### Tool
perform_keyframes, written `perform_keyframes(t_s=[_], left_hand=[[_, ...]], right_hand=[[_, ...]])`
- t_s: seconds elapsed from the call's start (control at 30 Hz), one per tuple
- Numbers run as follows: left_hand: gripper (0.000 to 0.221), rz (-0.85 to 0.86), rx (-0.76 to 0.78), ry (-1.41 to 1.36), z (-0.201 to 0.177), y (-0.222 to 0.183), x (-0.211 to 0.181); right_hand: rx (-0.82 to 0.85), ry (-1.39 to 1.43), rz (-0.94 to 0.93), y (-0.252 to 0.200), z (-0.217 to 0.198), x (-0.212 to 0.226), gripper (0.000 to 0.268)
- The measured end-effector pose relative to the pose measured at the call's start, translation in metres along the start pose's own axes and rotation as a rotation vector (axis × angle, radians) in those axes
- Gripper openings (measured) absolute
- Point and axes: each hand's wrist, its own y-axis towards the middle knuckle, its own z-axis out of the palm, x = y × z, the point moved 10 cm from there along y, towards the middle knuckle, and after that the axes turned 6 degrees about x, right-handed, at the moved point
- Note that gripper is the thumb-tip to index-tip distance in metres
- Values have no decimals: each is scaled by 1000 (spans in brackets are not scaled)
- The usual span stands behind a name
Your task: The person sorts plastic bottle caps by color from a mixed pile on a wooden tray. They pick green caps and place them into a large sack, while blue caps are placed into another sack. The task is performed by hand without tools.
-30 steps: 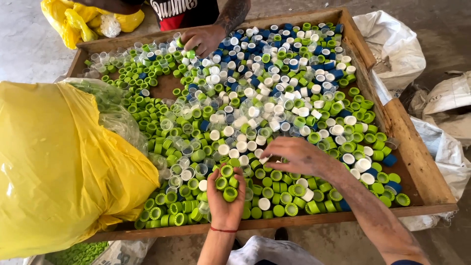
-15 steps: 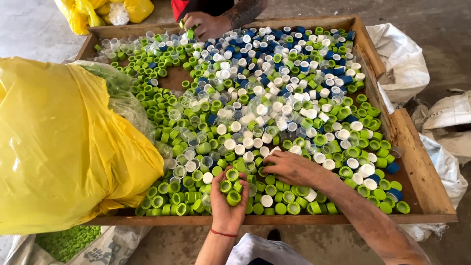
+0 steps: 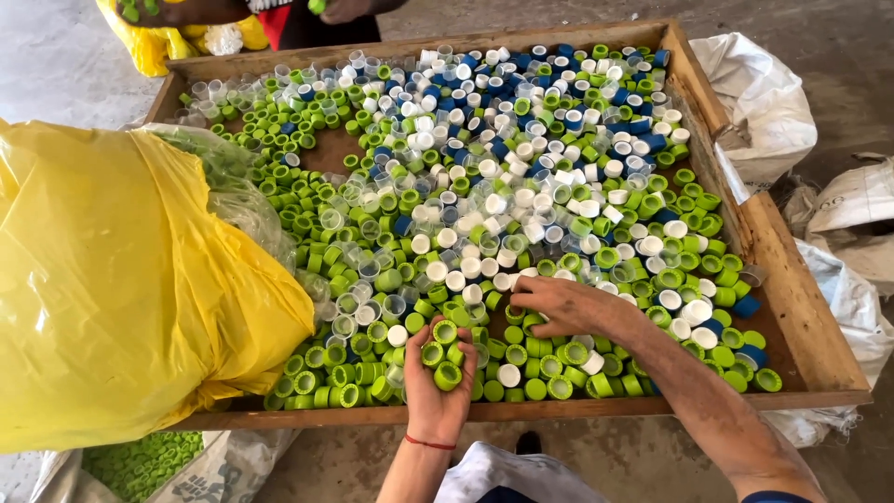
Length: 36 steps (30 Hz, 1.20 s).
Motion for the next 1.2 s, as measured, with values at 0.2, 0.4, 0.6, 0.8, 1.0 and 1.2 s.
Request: perform_keyframes(t_s=[0.2,0.4,0.6,0.8,1.0,1.2], left_hand=[[19,20,-15,4,-2,-2,-3],[19,38,-30,23,-7,-1,-9],[20,22,-49,-13,-12,-2,-5],[18,13,-48,-5,-18,0,-4],[22,66,-114,22,-7,-16,-13],[20,65,-63,-25,-16,-11,-23]], right_hand=[[22,-11,24,1,-1,-3,43],[-19,-6,-3,2,2,-7,37],[-20,-51,-21,2,6,-7,40],[43,-17,25,-1,8,-7,43],[120,-7,97,7,24,-23,45],[87,53,46,9,28,-24,49]])
